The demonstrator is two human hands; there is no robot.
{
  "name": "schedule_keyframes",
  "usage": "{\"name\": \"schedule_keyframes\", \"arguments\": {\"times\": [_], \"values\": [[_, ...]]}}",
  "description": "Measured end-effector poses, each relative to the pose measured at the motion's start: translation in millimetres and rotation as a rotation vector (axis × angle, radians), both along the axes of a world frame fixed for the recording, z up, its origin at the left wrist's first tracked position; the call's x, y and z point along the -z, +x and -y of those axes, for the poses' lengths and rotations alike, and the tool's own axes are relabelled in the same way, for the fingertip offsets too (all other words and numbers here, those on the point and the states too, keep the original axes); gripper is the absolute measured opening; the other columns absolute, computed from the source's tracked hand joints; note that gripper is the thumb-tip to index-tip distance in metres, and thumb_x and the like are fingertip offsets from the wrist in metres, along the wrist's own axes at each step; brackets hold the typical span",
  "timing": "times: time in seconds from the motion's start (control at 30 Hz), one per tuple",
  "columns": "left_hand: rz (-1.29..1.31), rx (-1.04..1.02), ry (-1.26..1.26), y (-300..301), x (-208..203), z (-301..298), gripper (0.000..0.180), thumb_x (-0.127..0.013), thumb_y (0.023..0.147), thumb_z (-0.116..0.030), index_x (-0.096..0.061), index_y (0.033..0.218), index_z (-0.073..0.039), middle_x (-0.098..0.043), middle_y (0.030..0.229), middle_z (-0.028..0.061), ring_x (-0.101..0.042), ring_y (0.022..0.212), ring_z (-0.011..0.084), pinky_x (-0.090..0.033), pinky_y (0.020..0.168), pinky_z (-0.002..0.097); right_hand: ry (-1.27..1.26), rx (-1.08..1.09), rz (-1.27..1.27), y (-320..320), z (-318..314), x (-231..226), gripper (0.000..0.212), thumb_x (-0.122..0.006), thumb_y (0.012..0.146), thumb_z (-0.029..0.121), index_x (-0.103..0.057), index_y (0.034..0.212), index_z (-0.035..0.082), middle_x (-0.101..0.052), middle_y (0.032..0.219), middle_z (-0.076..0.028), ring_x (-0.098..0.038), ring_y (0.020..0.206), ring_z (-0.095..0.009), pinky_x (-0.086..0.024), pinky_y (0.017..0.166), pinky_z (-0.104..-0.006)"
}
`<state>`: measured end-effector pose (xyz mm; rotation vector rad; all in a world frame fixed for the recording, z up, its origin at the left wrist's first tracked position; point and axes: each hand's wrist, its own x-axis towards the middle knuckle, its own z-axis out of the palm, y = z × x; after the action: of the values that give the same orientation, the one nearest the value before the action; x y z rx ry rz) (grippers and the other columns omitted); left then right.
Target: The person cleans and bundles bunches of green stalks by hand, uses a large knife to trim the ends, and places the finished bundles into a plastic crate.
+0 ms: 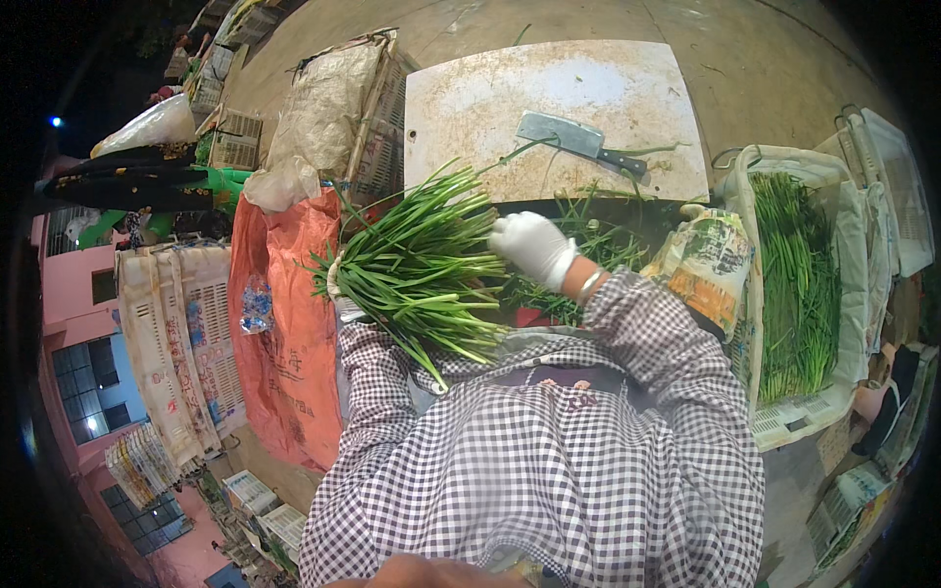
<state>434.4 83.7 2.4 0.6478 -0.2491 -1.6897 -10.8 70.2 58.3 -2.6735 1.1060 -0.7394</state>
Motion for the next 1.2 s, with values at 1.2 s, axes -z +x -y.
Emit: {"name": "schedule_keyframes", "arguments": {"times": [1.2], "values": [[-0.054, 0.023, -0.119, -19.4, -11.4, 2.4, 0.024, -0.052, 0.090, -0.018, -0.064, 0.107, -0.005, -0.067, 0.110, 0.0122, -0.062, 0.107, 0.0290, -0.046, 0.100, 0.0534, 0.982, -0.036, 0.333, -18.1, -11.1, 31.8, 0.044, -0.068, 0.086, 0.027, -0.061, 0.119, -0.001, -0.067, 0.108, -0.020, -0.065, 0.099, -0.035, -0.050, 0.088, -0.0377]]}}
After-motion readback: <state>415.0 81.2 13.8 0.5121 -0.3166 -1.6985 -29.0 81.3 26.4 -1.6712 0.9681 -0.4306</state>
